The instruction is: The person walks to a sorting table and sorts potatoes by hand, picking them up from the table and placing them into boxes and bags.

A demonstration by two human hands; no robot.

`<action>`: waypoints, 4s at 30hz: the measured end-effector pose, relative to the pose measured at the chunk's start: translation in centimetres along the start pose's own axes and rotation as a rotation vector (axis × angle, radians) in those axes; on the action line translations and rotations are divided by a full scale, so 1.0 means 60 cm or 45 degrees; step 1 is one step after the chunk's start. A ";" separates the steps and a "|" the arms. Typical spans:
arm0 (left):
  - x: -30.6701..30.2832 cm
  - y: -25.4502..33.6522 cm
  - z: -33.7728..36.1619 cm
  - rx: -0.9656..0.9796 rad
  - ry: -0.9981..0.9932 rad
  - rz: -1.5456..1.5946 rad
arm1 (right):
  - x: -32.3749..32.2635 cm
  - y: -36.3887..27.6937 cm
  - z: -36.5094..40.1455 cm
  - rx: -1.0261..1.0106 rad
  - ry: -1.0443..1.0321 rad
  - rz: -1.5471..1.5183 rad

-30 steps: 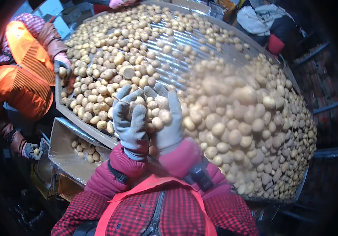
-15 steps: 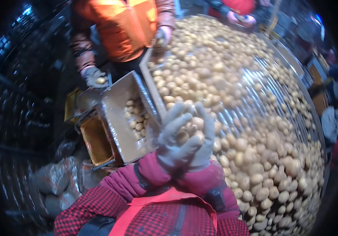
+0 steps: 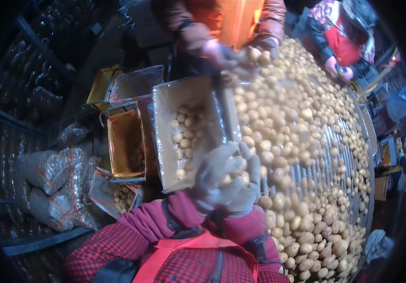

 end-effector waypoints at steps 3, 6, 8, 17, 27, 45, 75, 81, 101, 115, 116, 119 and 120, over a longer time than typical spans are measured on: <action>-0.058 -0.031 -0.008 0.003 0.029 -0.253 | 0.025 0.053 -0.015 -0.190 -0.119 0.525; -0.115 -0.093 0.005 -0.113 0.114 -0.296 | 0.043 0.140 -0.035 0.149 -0.206 0.295; -0.158 -0.111 -0.004 -0.144 0.179 -0.346 | 0.067 0.197 -0.038 0.417 -0.214 0.100; -0.299 -0.178 -0.027 -0.263 0.312 -0.575 | 0.127 0.359 -0.073 0.458 -0.373 0.583; -0.413 -0.399 -0.280 -0.539 0.483 -0.483 | 0.363 0.502 -0.314 0.512 -0.303 0.600; -0.106 -0.280 -0.065 -0.222 -0.278 -0.215 | -0.025 0.100 -0.027 0.545 0.078 0.481; 0.445 -0.125 0.158 1.022 -1.617 -0.374 | -0.350 -0.189 0.184 -0.050 0.479 -0.158; 0.525 -0.129 0.061 0.792 -1.232 -0.054 | -0.352 -0.187 0.171 -0.094 0.360 -0.122; 0.113 -0.284 -0.062 -0.529 -0.672 -0.283 | -0.368 -0.177 0.173 -0.149 0.462 -0.073; -0.891 -0.268 0.254 -1.336 0.600 -0.809 | -0.398 -0.175 0.164 0.021 0.186 -0.214; -0.930 -0.279 0.313 -1.489 0.618 -0.709 | -0.396 -0.177 0.164 0.030 0.140 -0.251; -0.909 -0.256 0.399 -1.518 0.533 -0.938 | -0.397 -0.178 0.163 0.081 0.047 -0.332; -0.882 -0.239 0.399 -1.408 0.428 -1.192 | -0.392 -0.178 0.163 0.090 0.021 -0.353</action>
Point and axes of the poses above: each hand's wrist, its own z-axis away from the middle knuckle, its own x-axis out of the palm, y = z × x, the point moved 8 cm from there along -z, towards the middle knuckle, and after that the axes turned 12 degrees about y, right-handed, at the moved point
